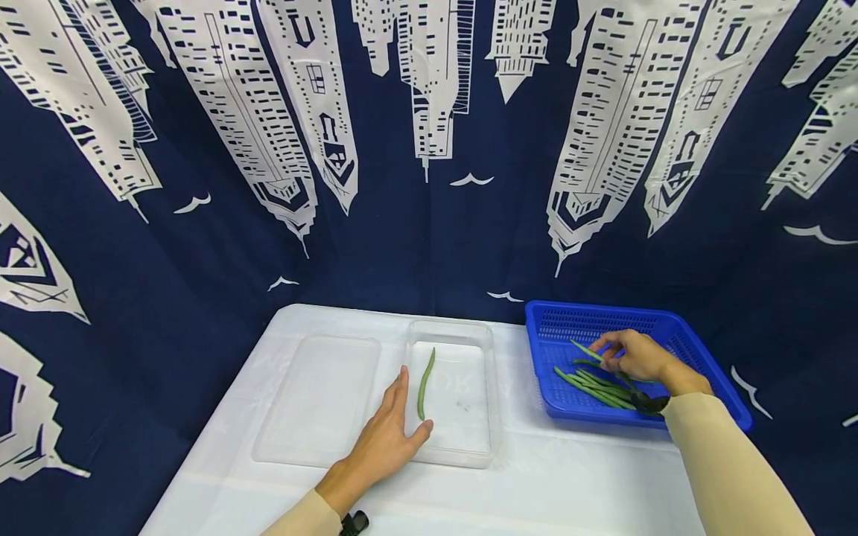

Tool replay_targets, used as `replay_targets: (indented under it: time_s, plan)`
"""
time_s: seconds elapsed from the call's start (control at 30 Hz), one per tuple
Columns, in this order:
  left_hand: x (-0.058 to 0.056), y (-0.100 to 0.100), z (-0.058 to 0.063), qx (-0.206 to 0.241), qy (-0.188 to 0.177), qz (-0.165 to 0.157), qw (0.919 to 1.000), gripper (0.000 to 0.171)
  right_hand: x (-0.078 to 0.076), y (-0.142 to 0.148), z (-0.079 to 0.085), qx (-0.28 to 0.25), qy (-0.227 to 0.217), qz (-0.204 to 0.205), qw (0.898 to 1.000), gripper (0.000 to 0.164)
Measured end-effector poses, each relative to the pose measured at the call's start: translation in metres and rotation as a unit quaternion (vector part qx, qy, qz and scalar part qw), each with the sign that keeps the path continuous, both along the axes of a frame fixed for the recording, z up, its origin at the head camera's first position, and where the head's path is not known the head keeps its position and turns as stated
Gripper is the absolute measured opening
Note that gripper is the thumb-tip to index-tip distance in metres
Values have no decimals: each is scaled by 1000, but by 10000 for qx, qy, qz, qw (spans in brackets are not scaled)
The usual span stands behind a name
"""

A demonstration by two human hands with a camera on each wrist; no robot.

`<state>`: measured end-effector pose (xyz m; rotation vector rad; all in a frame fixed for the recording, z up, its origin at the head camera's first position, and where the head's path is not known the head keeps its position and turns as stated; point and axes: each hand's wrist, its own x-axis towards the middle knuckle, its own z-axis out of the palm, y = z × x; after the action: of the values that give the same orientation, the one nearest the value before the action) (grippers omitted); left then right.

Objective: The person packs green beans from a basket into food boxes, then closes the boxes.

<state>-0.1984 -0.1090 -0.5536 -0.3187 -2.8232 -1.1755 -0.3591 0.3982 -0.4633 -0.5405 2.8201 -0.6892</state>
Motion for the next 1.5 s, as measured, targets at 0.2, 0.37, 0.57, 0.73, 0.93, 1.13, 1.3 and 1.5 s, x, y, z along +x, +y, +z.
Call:
replay_targets:
  time_s: [0.2, 0.37, 0.57, 0.73, 0.93, 1.13, 1.3, 1.5]
  plan:
    - [-1, -1, -2, -9, -87, 2, 10000, 107, 8, -15, 9, -209, 292, -204, 9991, 34]
    - [-1, -1, -4, -1, -89, -31, 10000, 106, 12, -28, 16, -327, 413, -332, 9981, 38]
    - [0, 2, -3, 62, -117, -50, 9999, 106, 22, -45, 27, -476, 590, -315, 9966, 38]
    - [0, 3, -2, 65, -68, -97, 9999, 106, 31, -65, 35, -514, 946, -330, 9936, 39]
    - [0, 2, -2, 68, -6, -60, 10000, 104, 38, -96, 40, -735, 1204, -308, 9895, 40]
    - [-2, 0, -2, 87, 6, -94, 9999, 105, 46, -125, 38, -1053, 1195, -214, 9870, 42]
    - [-1, -1, -1, 90, -22, -114, 9999, 105, 52, -149, 31, -1266, 978, -143, 9870, 43]
    - [0, 1, -1, 162, -106, -143, 9997, 105, 56, -179, 16, -1356, 846, -70, 9871, 45]
